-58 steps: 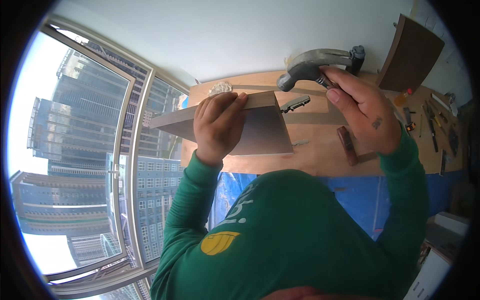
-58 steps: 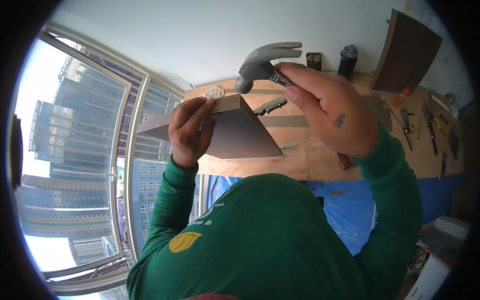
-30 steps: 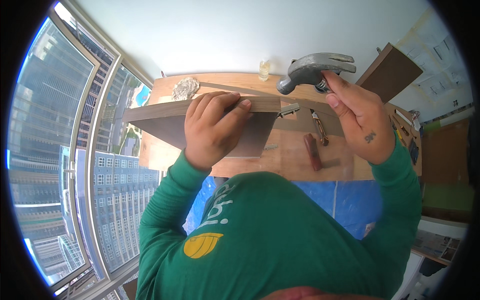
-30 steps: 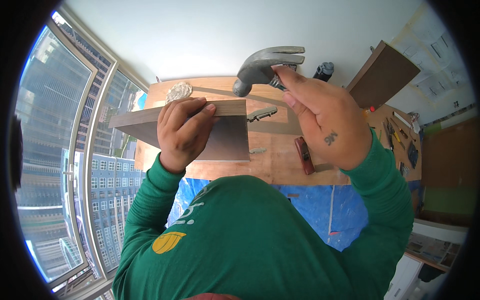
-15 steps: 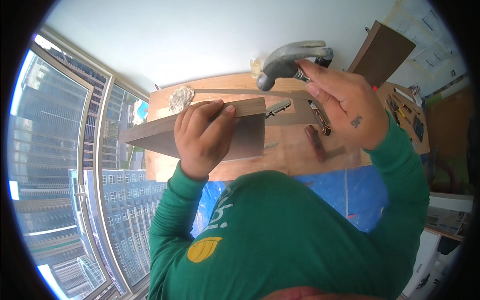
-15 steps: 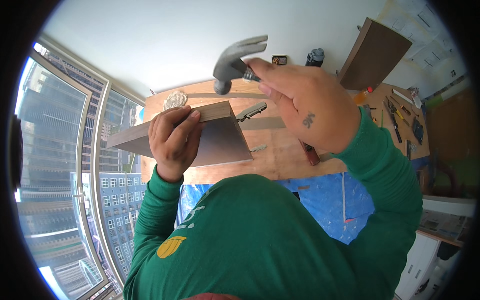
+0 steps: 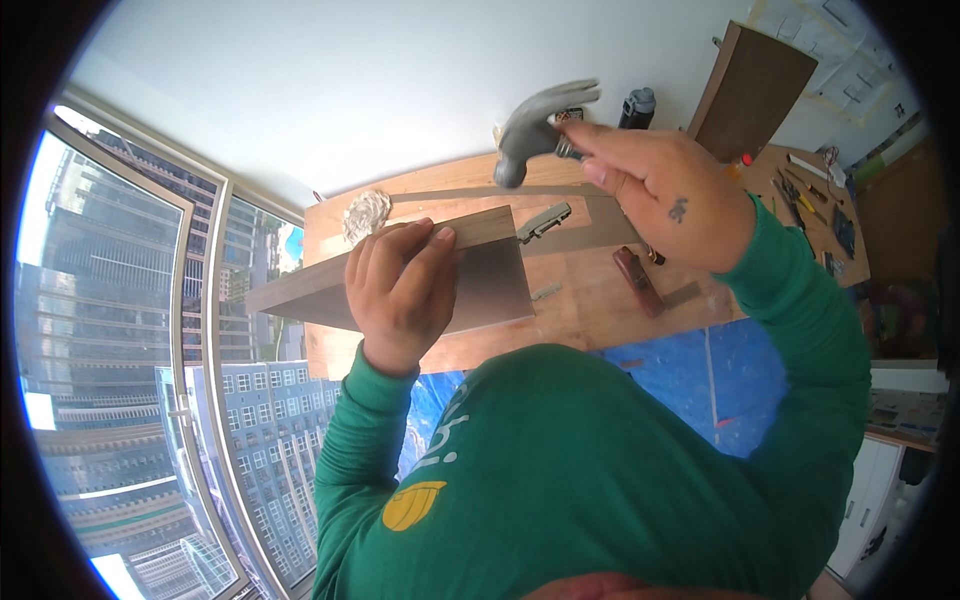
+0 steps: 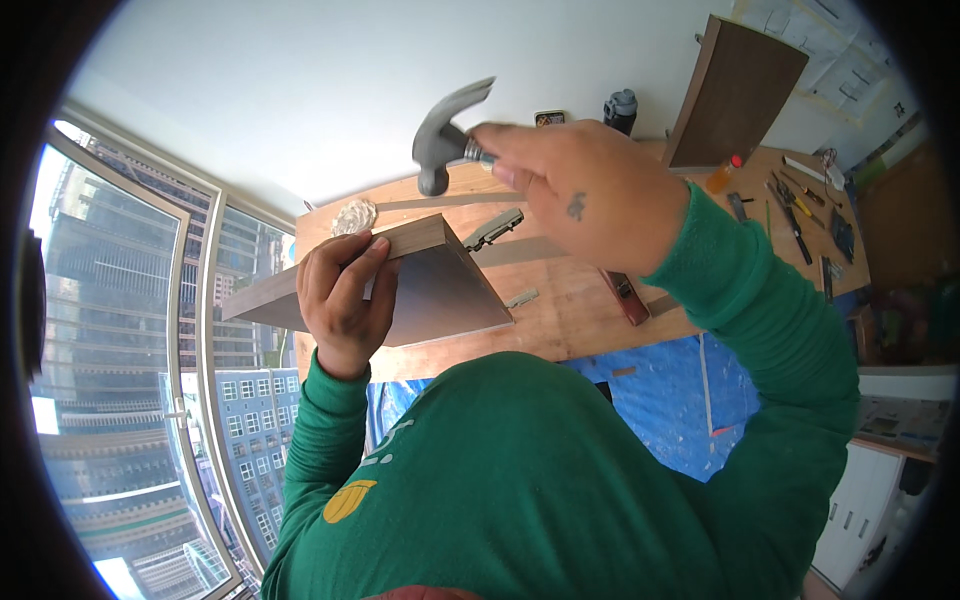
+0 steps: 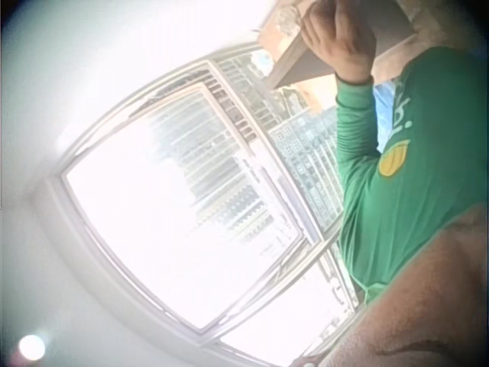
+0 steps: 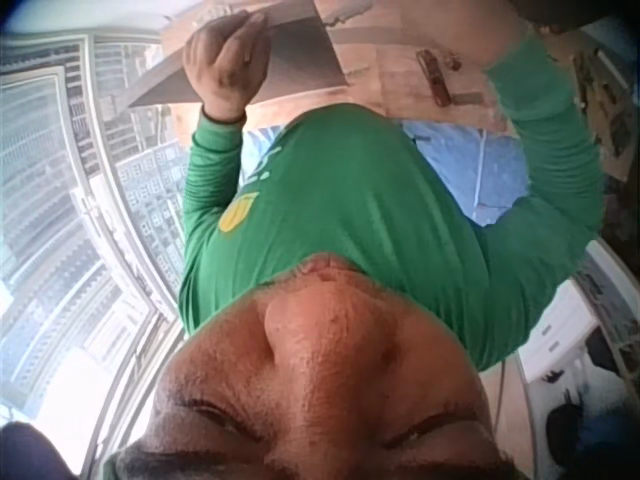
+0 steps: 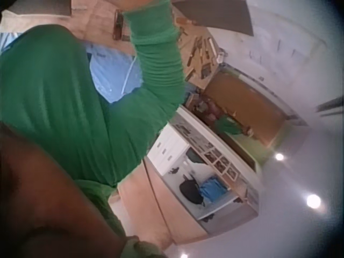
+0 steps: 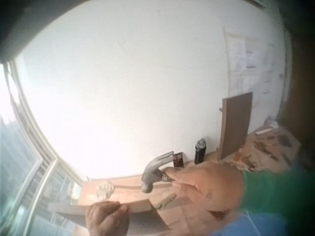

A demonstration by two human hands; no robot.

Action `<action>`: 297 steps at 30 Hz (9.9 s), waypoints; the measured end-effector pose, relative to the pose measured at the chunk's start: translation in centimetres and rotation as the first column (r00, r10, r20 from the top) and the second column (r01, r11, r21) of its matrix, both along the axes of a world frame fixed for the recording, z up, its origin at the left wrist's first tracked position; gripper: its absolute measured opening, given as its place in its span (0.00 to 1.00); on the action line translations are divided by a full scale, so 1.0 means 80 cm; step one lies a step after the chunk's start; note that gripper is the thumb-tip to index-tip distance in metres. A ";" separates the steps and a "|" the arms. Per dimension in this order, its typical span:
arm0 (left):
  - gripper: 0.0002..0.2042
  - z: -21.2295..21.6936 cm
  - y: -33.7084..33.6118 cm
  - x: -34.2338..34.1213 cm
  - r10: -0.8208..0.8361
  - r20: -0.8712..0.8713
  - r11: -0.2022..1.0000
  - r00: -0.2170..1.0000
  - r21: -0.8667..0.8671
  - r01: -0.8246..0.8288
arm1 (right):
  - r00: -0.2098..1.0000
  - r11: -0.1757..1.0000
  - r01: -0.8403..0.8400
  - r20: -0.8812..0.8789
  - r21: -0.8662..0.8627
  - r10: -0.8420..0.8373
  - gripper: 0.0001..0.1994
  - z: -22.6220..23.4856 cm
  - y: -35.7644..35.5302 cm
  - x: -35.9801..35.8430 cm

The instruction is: The person assembles a wooden shelf by cutting a piece of wood, hammering nails into it, and using a hand plane to smooth the edges. The person then attaches the shelf to a larger wooden structure.

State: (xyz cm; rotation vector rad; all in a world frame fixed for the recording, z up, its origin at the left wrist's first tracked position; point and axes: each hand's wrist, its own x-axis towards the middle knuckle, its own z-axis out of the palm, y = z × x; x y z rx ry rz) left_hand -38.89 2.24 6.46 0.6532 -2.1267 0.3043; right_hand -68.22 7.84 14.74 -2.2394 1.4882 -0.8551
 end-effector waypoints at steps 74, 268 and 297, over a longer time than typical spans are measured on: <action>0.11 0.066 -0.017 0.031 -0.131 0.273 0.826 0.953 0.561 -0.047 | 0.564 0.544 0.578 0.184 0.608 -0.805 0.19 -0.437 0.185 -0.070; 0.23 0.024 0.006 -0.019 -0.063 0.242 0.989 0.968 0.145 0.028 | 0.575 0.770 0.095 0.596 0.631 -0.560 0.22 -0.041 0.047 0.113; 0.24 0.027 0.008 -0.014 -0.078 0.242 0.982 0.967 0.187 0.033 | 0.524 0.744 0.134 0.590 0.655 -0.614 0.24 -0.041 0.067 0.125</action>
